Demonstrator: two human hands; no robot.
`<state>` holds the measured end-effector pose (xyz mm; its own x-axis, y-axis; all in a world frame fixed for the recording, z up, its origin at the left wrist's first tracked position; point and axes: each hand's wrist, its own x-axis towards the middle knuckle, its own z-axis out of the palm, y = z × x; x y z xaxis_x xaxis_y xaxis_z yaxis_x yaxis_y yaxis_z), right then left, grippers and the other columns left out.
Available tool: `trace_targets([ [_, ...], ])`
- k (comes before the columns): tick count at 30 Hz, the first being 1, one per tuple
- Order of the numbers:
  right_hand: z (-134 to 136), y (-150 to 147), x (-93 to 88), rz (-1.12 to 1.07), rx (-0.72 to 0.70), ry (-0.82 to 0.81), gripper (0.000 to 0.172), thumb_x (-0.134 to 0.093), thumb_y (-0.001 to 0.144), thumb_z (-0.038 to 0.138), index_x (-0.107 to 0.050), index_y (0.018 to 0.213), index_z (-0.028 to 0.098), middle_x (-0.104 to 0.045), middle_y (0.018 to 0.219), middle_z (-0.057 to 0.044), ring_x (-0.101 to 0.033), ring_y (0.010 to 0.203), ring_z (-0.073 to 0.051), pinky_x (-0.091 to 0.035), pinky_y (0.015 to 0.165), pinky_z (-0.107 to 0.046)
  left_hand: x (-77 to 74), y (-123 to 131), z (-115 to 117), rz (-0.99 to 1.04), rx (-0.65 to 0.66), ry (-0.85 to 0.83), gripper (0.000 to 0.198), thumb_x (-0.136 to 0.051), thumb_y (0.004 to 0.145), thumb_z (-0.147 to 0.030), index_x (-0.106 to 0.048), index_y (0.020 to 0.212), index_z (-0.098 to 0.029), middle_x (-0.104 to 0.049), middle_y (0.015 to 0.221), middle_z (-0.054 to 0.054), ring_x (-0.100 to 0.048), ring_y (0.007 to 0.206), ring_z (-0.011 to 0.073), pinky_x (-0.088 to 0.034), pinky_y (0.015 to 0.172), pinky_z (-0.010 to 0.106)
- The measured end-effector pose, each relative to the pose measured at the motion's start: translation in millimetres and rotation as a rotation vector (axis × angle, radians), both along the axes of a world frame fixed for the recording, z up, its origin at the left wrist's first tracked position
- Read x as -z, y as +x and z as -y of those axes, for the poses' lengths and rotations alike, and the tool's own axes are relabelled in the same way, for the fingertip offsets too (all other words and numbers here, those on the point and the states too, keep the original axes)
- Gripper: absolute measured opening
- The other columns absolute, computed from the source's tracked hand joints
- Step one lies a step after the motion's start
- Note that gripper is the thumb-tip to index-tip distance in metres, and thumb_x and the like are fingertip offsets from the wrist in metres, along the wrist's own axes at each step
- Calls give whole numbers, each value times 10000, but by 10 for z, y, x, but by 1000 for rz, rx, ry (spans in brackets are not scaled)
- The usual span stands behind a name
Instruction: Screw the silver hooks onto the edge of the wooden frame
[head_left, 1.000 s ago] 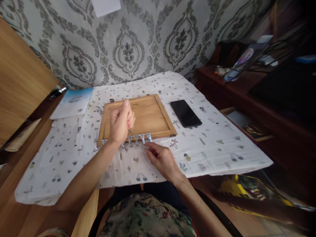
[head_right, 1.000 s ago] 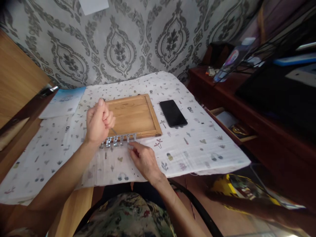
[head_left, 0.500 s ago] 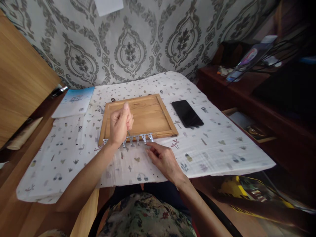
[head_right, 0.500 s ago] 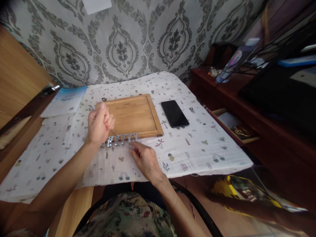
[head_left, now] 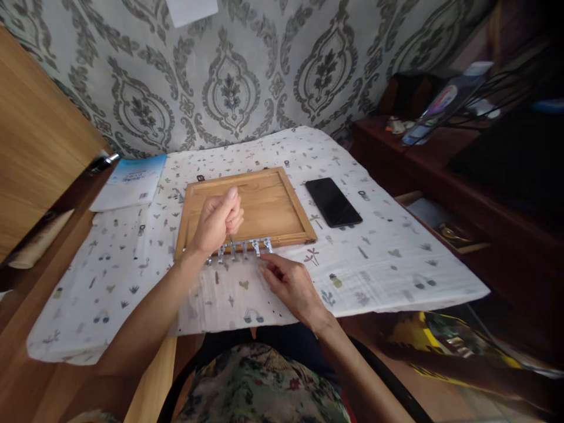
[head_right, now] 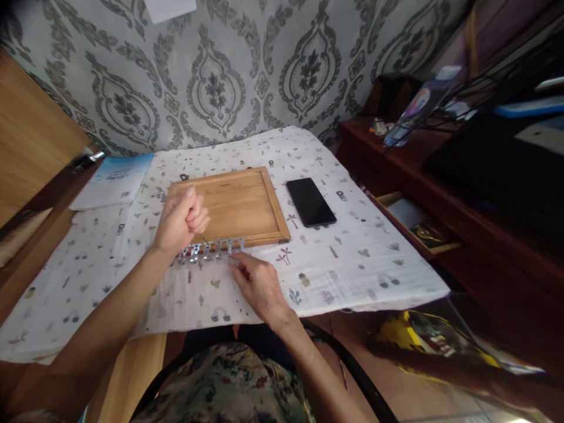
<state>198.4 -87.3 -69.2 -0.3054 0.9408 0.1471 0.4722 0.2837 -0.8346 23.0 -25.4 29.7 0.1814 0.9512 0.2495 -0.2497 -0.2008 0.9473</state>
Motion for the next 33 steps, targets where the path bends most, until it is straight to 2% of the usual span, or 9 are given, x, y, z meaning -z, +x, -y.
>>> trace_targets([
  [8,4,-4,-4,-12,2,-6,297,-576,912,270,-751,1143,205,-754,757,-33,-656,627,-168,-509,625,-268,23,-49,-42,24,31,-1,703,-705,824,-631,-290,478,-181,-171,426,-97,-152,346,13,-156,359,168],
  [10,5,-4,-1,-12,0,-7,300,-573,913,271,-751,1145,202,-753,755,-34,-656,627,-168,-507,620,-267,28,-39,-31,33,-20,-2,698,-712,818,-630,-294,484,-182,-176,428,-97,-154,348,14,-146,361,171],
  [14,8,-4,5,-14,9,-2,291,-586,906,263,-756,1136,210,-755,753,-32,-655,626,-167,-514,629,-268,45,-3,32,86,-214,18,697,-706,836,-610,-282,488,-180,-183,425,-93,-154,353,16,-125,369,180],
  [16,9,-4,2,-17,9,-2,291,-589,904,255,-754,1138,208,-759,763,-34,-659,633,-167,-518,633,-269,52,11,74,103,-251,34,701,-706,841,-602,-283,480,-175,-188,420,-88,-165,353,16,-126,371,183],
  [21,9,0,-23,-4,-2,-9,297,-577,909,246,-753,1144,197,-755,760,-37,-651,621,-163,-506,612,-263,32,18,141,87,-236,71,699,-724,825,-602,-291,481,-175,-197,430,-84,-178,364,18,-122,381,196],
  [33,10,-6,-31,-10,-7,-9,296,-564,908,263,-756,1128,213,-740,738,-27,-627,607,-152,-482,590,-260,14,6,155,82,-268,-25,669,-658,905,-552,-310,478,-173,-194,424,-83,-182,352,23,-126,375,205],
])
